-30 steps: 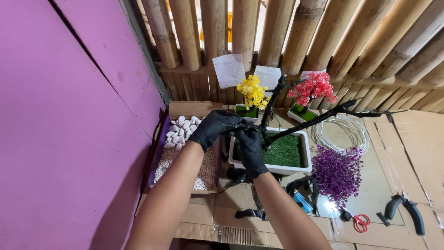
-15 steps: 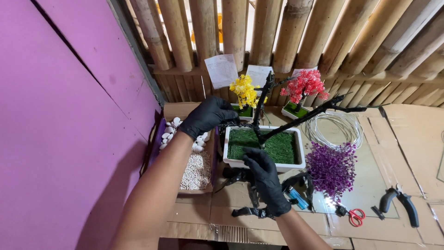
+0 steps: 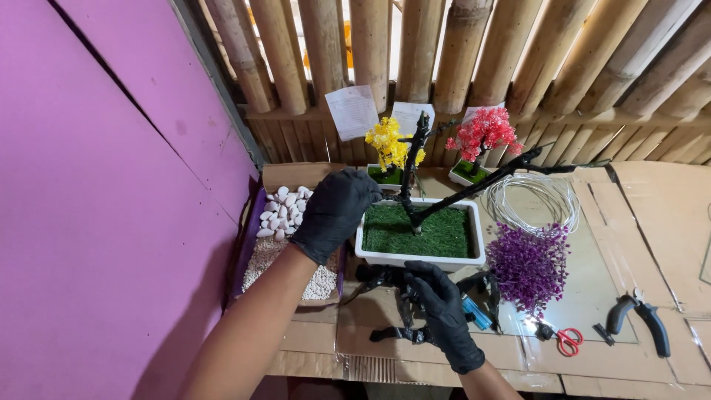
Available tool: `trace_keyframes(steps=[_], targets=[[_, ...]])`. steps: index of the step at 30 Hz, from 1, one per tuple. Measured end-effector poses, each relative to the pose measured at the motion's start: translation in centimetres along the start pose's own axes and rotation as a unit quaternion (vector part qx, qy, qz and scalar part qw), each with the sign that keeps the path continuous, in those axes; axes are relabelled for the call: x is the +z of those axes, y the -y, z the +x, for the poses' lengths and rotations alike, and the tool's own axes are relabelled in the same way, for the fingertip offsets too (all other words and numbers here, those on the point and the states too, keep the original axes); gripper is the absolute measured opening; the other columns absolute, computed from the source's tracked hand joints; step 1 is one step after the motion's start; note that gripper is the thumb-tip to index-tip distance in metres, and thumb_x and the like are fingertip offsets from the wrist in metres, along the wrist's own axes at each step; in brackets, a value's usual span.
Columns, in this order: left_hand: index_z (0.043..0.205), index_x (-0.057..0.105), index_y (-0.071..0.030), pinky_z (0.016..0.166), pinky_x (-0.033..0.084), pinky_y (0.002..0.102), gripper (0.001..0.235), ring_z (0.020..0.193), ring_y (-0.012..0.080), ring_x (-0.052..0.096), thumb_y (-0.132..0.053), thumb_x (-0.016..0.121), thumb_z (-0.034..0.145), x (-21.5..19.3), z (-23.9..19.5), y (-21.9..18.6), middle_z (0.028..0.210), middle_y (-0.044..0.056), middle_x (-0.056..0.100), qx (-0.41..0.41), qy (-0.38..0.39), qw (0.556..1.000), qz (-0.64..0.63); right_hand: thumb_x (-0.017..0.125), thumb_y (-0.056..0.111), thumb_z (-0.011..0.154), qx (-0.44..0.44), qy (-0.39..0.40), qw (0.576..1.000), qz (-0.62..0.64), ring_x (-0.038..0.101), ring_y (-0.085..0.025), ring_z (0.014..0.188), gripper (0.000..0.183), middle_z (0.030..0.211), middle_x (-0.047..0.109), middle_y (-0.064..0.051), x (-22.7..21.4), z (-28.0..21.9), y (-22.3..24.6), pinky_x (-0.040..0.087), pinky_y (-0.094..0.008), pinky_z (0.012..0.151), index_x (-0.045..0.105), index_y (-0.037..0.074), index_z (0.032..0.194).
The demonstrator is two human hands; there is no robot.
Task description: The person assembles a miniature bonsai tree by attaching black branches to a white rectangular pot filled with green moss. They use black tape to secure the branches and a lighter to heat the tape ends for a clean finish.
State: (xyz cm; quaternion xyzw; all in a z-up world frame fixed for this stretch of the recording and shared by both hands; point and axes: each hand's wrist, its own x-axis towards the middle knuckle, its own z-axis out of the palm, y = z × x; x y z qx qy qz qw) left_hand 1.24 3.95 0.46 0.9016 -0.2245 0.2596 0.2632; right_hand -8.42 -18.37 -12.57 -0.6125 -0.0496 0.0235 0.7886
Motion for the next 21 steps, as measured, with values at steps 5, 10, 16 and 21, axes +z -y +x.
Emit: trace_keyframes(steps=[5,10,16,21], targets=[[0.104,0.071,-0.006,0.079,0.061,0.043,0.012,0.088,0.0337,0.068,0.0,0.062,0.097,2.4,-1.7,2.4,0.095,0.014,0.07,0.164,-0.052,0.974,0.145,0.065,0.017,0.094,-0.028,0.011,1.0,-0.009,0.071,-0.025,0.11,0.03,0.117,0.076,-0.012,-1.5,-0.4,-1.4,0.059,-0.039,0.095,0.072,0.004,0.119],[0.11,0.064,-0.003,0.084,0.058,0.042,0.019,0.093,0.032,0.061,0.004,0.068,0.093,2.2,-2.6,2.6,0.098,0.014,0.06,0.272,-0.082,0.92,0.268,0.062,0.018,0.095,-0.041,0.02,0.999,-0.027,0.071,-0.026,0.112,0.03,0.119,0.075,-0.011,-1.5,-0.6,-1.5,0.058,-0.04,0.098,0.072,0.005,0.12],[0.121,0.064,-0.005,0.096,0.055,0.043,0.029,0.109,0.0346,0.063,0.006,0.07,0.095,2.2,-3.3,4.4,0.118,0.016,0.064,0.295,-0.067,0.931,0.204,0.064,0.017,0.094,-0.029,0.039,0.999,0.0,0.073,-0.025,0.107,0.029,0.116,0.076,-0.012,1.2,0.5,-0.2,0.06,-0.039,0.092,0.073,0.005,0.119],[0.117,0.057,-0.004,0.118,0.042,0.043,0.012,0.13,0.0367,0.053,-0.01,0.053,0.107,1.3,-3.0,3.9,0.123,0.017,0.061,0.057,0.077,0.995,-0.041,0.064,0.006,0.096,-0.102,0.013,0.995,-0.002,0.062,-0.02,0.115,0.034,0.118,0.074,-0.014,4.4,3.4,2.6,0.05,-0.046,0.104,0.069,0.005,0.129]])
